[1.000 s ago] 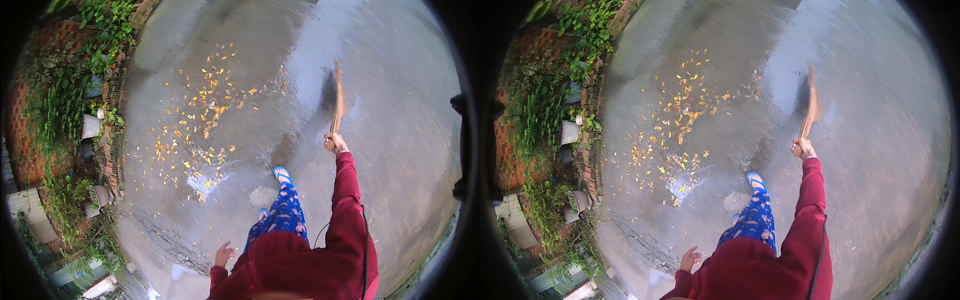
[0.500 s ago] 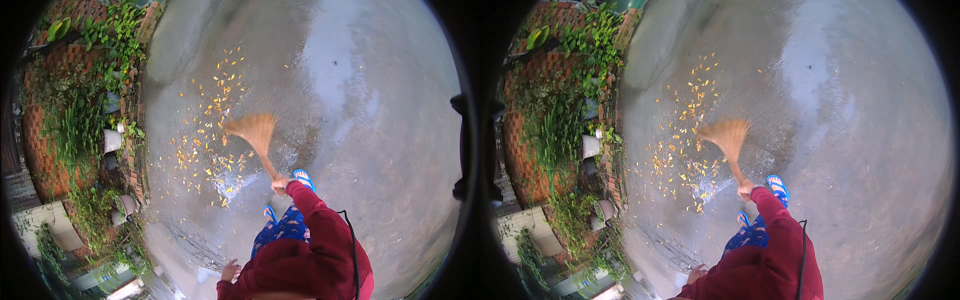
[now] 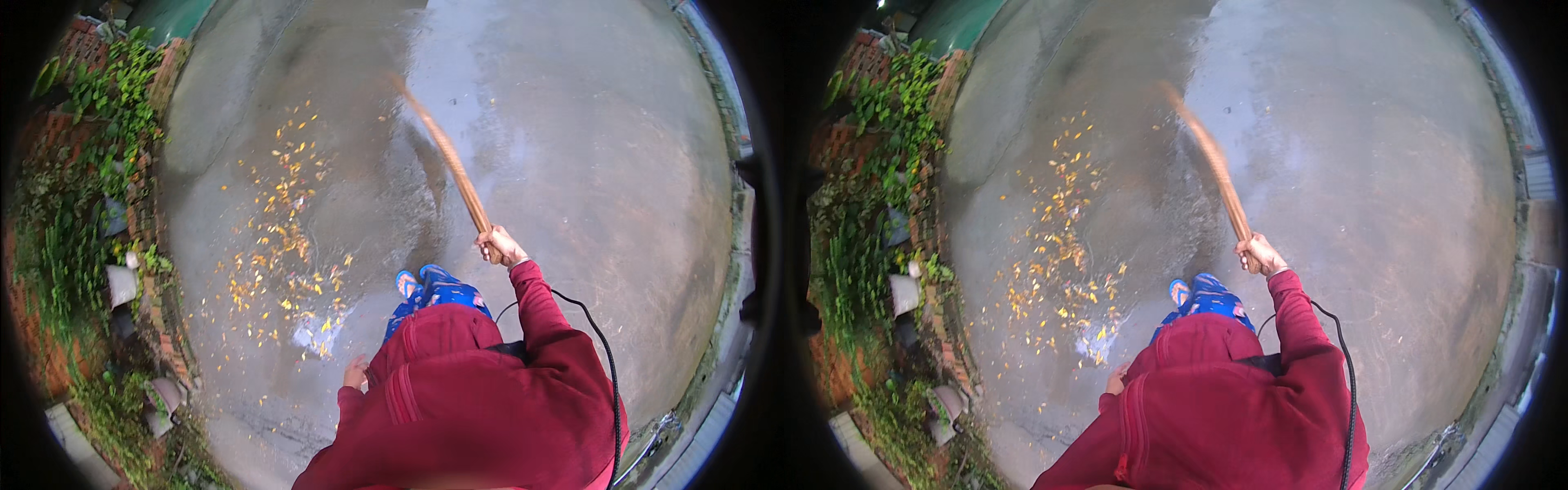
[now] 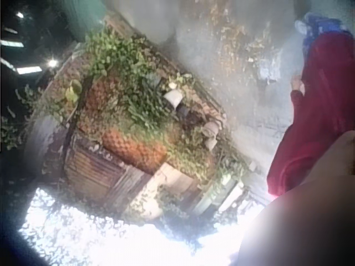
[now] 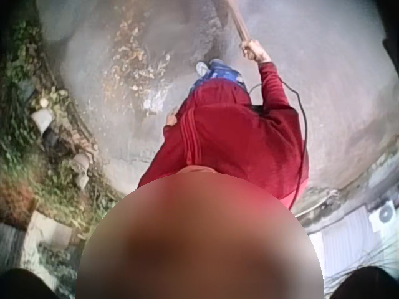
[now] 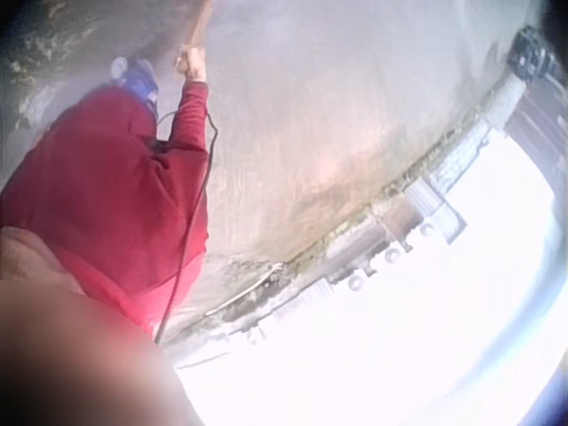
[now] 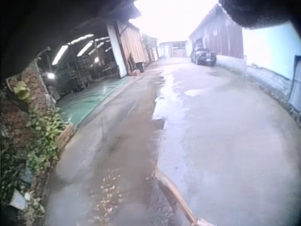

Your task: The person sweeps scattered leaves on a wet concrete surface using a traditional broom, gathering them into a pile. They then use a dustpan to collect the leaves and walk toward a nearby building.

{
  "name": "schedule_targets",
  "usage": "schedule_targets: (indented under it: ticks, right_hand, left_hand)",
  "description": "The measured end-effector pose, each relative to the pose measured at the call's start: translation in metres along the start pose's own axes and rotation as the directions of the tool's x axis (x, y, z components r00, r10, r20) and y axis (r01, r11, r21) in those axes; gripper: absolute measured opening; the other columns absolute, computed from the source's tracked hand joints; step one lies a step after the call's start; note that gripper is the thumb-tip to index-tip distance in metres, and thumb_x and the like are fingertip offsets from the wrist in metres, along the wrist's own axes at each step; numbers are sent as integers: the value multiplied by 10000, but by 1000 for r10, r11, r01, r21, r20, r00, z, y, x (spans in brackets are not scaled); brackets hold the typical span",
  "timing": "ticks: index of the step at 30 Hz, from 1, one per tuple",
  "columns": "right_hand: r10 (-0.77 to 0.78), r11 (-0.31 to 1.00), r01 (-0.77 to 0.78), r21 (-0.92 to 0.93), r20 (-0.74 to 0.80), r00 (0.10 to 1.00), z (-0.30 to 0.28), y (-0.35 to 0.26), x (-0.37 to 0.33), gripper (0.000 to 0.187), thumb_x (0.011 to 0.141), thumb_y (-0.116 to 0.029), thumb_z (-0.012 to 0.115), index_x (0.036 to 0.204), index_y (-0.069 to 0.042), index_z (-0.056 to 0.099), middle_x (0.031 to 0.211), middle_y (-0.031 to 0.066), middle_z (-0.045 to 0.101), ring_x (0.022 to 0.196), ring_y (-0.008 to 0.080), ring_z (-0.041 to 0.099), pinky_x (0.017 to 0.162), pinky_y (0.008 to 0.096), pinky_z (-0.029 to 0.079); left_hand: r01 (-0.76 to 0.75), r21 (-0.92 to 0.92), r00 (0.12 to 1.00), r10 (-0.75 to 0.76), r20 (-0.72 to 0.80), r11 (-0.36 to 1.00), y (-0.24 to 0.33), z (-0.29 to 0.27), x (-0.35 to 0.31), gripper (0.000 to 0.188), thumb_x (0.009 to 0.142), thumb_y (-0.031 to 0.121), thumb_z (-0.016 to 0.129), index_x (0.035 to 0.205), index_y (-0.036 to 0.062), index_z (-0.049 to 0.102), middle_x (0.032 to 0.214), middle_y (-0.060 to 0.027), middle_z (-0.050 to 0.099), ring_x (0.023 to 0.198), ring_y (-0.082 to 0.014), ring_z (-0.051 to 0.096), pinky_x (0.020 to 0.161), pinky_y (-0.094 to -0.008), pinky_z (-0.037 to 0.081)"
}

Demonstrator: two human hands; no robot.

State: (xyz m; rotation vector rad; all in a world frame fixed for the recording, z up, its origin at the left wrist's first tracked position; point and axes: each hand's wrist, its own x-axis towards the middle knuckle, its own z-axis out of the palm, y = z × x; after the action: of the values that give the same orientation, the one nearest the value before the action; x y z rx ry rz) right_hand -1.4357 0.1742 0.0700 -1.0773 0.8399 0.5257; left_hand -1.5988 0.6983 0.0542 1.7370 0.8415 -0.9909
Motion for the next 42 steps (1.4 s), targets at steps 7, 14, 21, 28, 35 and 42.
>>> schedule_targets:
  ticks: [7,14,21,28,35,42]
  right_hand:
    - [-133,860,255,443,-289,948,-82,-62,52,66,734,-28,542,788,2,521,567,57,498,457,177,497,431,302,450]
    - [132,865,104,491,-422,897,-205,-161,194,77,745,-23,528,813,11,517,584,63,498,458,175,492,431,293,467]
    - [-89,565,-348,-748,-475,875,-113,-147,268,315,709,-213,608,892,43,612,847,205,649,809,293,653,642,356,537]
    - [370,531,-123,-839,99,924,-2,-143,276,199,638,-124,689,710,28,582,658,152,626,596,289,627,504,381,488]
    - [447,884,-222,-411,607,657,1,-249,236,182,663,-166,725,720,-34,613,585,13,529,468,103,490,395,251,376]
    - [15,988,25,-151,254,967,-93,-290,192,617,676,-90,668,1211,-3,373,660,28,490,444,131,492,361,263,429]
  left_hand:
    - [28,-149,986,-52,-161,988,3,-22,59,240,801,143,535,1030,122,603,771,-59,591,761,-210,601,651,-365,511]
    - [92,20,986,-88,-140,996,114,-32,76,389,846,115,479,1233,155,498,922,-93,598,765,-201,591,627,-344,532]
    - [15,22,994,-13,-104,1000,316,65,44,412,860,91,488,1270,128,491,932,-106,627,745,-145,602,631,-276,525]
    - [41,-14,991,-42,-130,999,369,75,37,399,862,121,510,1261,136,502,888,-70,628,709,-115,588,619,-268,517]
    - [236,-21,959,-236,-157,972,312,41,50,416,845,92,499,1254,164,501,873,-74,629,668,-130,583,592,-301,523]
    - [110,-182,978,-139,-155,977,296,69,56,437,827,63,498,1257,140,501,872,-74,628,672,-121,577,581,-270,512]
